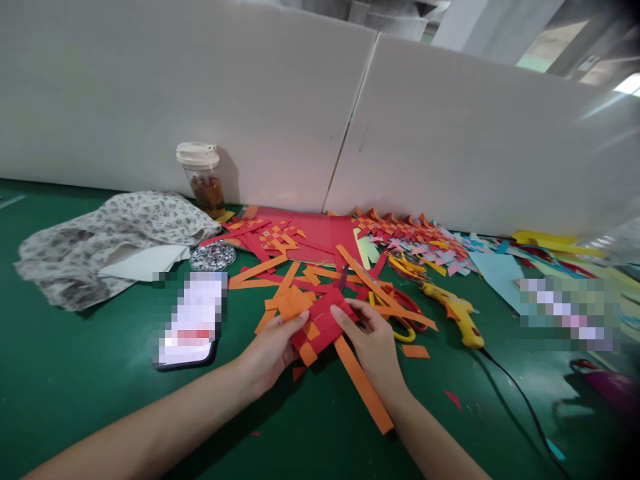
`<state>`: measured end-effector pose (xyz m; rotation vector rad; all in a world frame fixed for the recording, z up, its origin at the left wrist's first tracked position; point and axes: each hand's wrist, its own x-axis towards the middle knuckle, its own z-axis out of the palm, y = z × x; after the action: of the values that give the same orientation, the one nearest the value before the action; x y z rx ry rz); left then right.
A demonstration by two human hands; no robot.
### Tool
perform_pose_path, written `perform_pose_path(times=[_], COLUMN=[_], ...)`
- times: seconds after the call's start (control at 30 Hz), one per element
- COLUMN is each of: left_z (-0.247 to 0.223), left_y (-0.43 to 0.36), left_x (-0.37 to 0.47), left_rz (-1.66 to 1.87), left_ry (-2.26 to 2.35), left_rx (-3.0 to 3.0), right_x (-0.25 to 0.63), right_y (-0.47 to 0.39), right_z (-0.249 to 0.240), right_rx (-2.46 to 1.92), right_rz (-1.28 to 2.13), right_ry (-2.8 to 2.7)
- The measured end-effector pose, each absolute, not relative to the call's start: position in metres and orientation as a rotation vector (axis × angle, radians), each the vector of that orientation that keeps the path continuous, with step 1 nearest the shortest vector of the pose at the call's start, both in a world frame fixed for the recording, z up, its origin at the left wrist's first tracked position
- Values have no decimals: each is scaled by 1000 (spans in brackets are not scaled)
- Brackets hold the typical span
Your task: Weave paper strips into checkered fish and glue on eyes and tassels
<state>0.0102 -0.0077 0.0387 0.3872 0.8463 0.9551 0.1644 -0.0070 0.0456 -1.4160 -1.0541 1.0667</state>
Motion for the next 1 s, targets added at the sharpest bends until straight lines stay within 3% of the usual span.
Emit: perform_pose_path(times=[0.53,0.83,1.0], left_z=[33,32,31], left_y=[-7,-6,-6], left_x=[11,12,13], left_rz=[1026,1031,1040], left_ry=[808,844,843], left_rx=[347,324,313], right_x=[179,184,181], right_y=[-2,3,-3], right_z=[42,39,45], right_rx=[-1531,-1249,-1164], right_rz=[400,-356,-455], right_ry=[-1538,-1899,-1984])
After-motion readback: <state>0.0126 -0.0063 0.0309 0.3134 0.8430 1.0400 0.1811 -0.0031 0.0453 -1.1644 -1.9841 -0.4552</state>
